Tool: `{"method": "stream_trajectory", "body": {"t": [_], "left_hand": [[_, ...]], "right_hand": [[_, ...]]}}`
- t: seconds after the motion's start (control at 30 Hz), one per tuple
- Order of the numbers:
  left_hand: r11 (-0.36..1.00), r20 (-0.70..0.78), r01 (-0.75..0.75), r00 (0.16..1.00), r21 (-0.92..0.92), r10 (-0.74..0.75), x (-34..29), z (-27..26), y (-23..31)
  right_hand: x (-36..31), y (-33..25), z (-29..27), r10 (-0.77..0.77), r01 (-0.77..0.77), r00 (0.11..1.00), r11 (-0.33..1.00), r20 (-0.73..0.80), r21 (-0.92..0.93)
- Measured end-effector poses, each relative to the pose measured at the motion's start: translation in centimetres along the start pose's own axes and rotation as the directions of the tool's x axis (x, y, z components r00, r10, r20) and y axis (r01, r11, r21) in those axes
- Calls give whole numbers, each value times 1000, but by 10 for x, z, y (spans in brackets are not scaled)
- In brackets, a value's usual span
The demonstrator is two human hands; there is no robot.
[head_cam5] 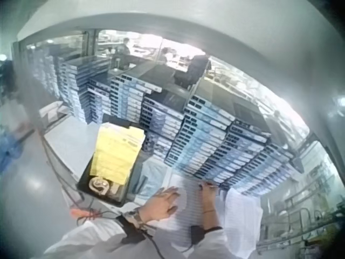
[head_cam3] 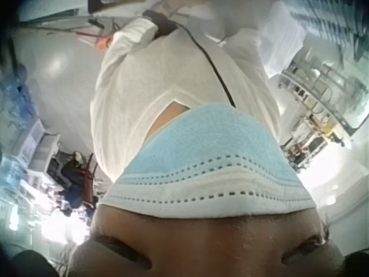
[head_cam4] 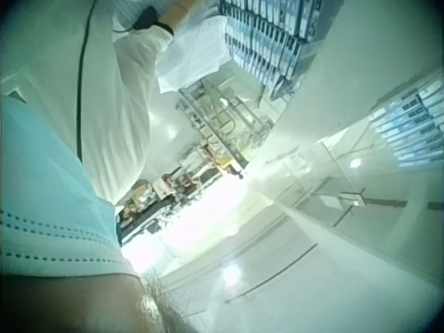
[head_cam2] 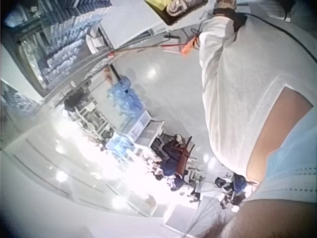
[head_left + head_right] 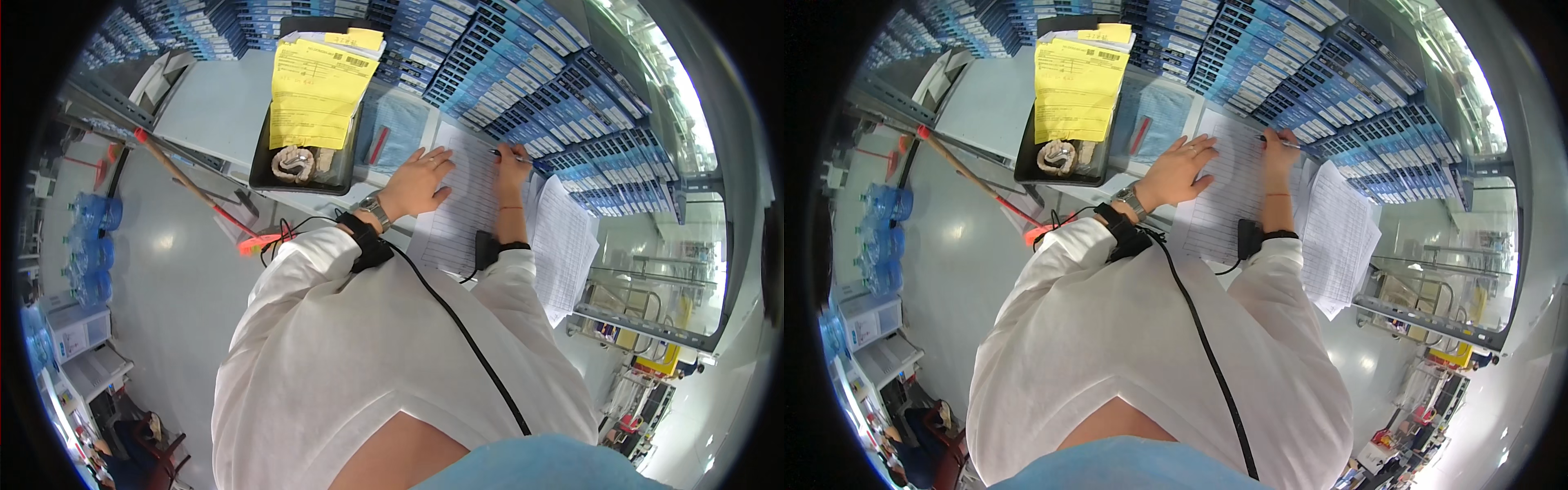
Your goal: The technician is inspecting, adjusting, and documenting dental molds and prosthetics in a laboratory setting.
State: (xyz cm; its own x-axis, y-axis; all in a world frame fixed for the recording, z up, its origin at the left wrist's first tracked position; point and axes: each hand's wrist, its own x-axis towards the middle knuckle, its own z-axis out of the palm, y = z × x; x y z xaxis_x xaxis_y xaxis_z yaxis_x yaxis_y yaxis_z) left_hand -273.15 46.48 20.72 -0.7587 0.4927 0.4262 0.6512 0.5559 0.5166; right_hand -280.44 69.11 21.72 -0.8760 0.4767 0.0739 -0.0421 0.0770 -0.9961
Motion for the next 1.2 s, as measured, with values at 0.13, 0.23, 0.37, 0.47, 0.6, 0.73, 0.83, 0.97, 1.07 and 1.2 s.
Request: {"method": "stream_trajectory", "body": {"t": [0.13,0.23,0.37,0.47,0.6,0.73,0.83,0.97,1.07,1.2], "left_hand": [[1000,26,-6,1000,5,6,2,2,0],[1000,36,-1,999,8,0,2,1,2],[1000,58,12,998,14,-13,4,-3,3],[1000,55,10,998,20,-11,5,-2,3],[999,63,9,998,36,-11,8,-2,5],[1000,51,-4,999,29,3,5,-4,5],[999,61,8,998,35,-10,4,-3,5],[1000,51,13,999,26,-14,6,-1,6],[999,41,6,999,37,-8,5,0,4],[999,33,12,999,46,-13,4,-1,3]], "right_hand": [[12,12,-31,-71,53,993,982,-97,-179],[6,10,-29,-94,84,995,965,-27,-248],[2,0,-25,-147,154,988,954,47,-257],[2,2,-25,-160,163,987,958,33,-236],[16,18,-40,-195,151,965,960,-178,-234],[20,24,-45,-170,116,960,965,-223,-237],[14,24,-40,-349,216,921,827,-174,-519],[25,38,-50,-238,117,945,886,-223,-448],[22,33,-47,-266,173,951,881,-157,-441],[7,13,-32,-235,236,971,931,37,-278]]}}
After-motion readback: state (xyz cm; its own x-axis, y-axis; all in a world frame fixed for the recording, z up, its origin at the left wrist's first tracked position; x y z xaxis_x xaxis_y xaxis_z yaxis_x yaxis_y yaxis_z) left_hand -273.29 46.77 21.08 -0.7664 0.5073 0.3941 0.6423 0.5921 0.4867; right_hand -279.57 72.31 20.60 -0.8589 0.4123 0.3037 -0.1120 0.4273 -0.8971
